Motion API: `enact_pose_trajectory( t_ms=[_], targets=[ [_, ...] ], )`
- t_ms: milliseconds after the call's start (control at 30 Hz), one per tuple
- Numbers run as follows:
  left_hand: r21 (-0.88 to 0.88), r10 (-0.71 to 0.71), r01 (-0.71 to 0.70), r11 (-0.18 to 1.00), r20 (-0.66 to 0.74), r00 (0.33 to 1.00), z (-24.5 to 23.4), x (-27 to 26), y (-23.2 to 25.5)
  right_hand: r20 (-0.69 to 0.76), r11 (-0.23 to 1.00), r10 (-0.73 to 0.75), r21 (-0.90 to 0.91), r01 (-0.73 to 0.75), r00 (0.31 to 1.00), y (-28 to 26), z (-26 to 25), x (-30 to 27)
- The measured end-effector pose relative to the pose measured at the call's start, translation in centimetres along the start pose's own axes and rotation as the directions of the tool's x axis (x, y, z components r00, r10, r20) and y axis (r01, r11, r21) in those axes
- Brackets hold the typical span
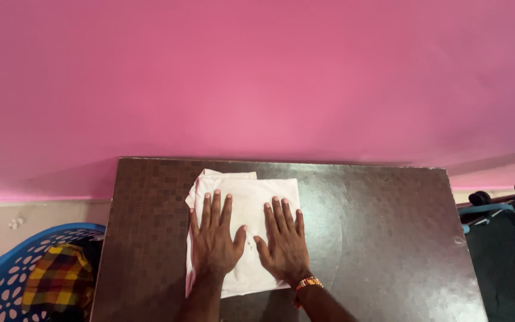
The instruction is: The person picks up a white t-shirt from a laundry basket, spreads it out on a table, and folds it into a small rectangle before placing it into an open suitcase.
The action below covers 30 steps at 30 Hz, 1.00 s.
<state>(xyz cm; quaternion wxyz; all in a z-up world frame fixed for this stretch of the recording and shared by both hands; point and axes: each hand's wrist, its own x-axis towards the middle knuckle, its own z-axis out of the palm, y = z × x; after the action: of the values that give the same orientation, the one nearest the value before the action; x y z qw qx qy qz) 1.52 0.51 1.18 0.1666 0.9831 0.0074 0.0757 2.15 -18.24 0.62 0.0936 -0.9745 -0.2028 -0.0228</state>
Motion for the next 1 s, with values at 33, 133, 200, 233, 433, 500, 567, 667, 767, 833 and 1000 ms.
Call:
enact_pose_trajectory(
  t_ms=[33,133,200,233,433,500,567,667,767,833,1000],
  targets=[
    [0.01,0.003,-0.003,1.0,0.007,1.0,-0.06,-0.04,0.01,-0.005,1.0,-0.004,-0.009,0.004,1.0,-0.01,0.02,0.0],
    [0.032,0.003,-0.004,0.999,0.026,1.0,0.0,0.32,0.11,-0.007,1.0,-0.003,-0.023,0.003,1.0,0.09,-0.01,0.26],
    [0.045,-0.01,0.008,0.999,0.045,0.999,0.05,0.41,0.14,-0.004,1.0,0.002,-0.017,-0.002,1.0,0.01,-0.16,0.17],
    [0.039,-0.002,0.001,0.999,0.031,1.0,0.08,0.32,0.19,-0.005,1.0,0.005,-0.011,-0.005,1.0,-0.01,-0.28,0.11],
    [0.037,0.014,-0.015,0.999,0.029,0.999,0.07,0.51,0.05,-0.018,1.0,0.014,0.028,-0.013,1.0,-0.2,-0.62,0.32],
    [0.04,0.001,-0.003,0.999,0.044,0.999,-0.07,0.25,0.06,-0.016,0.999,0.016,0.034,-0.016,1.0,-0.49,-0.6,0.25],
    [0.053,-0.005,0.002,0.999,0.058,0.998,-0.09,0.09,0.09,0.0,0.999,0.03,0.035,-0.03,1.0,-0.48,-0.7,0.08],
    [0.05,0.002,-0.003,0.999,0.028,1.0,0.04,0.26,0.09,-0.002,0.999,0.029,0.034,-0.029,1.0,-0.53,-0.66,0.22],
    [0.049,0.007,-0.007,0.999,0.001,1.0,0.17,0.05,0.07,-0.017,0.999,0.018,0.045,-0.017,1.0,-0.42,-0.64,0.08],
    [0.058,0.007,-0.007,0.998,-0.002,1.0,0.32,-0.11,0.15,-0.02,0.998,0.022,0.053,-0.021,1.0,-0.45,-0.57,-0.05],
    [0.067,0.034,-0.031,0.997,-0.041,0.999,0.74,-0.29,-0.11,-0.036,0.998,0.02,0.054,-0.018,0.999,-0.29,-0.41,-0.17]
  ],
)
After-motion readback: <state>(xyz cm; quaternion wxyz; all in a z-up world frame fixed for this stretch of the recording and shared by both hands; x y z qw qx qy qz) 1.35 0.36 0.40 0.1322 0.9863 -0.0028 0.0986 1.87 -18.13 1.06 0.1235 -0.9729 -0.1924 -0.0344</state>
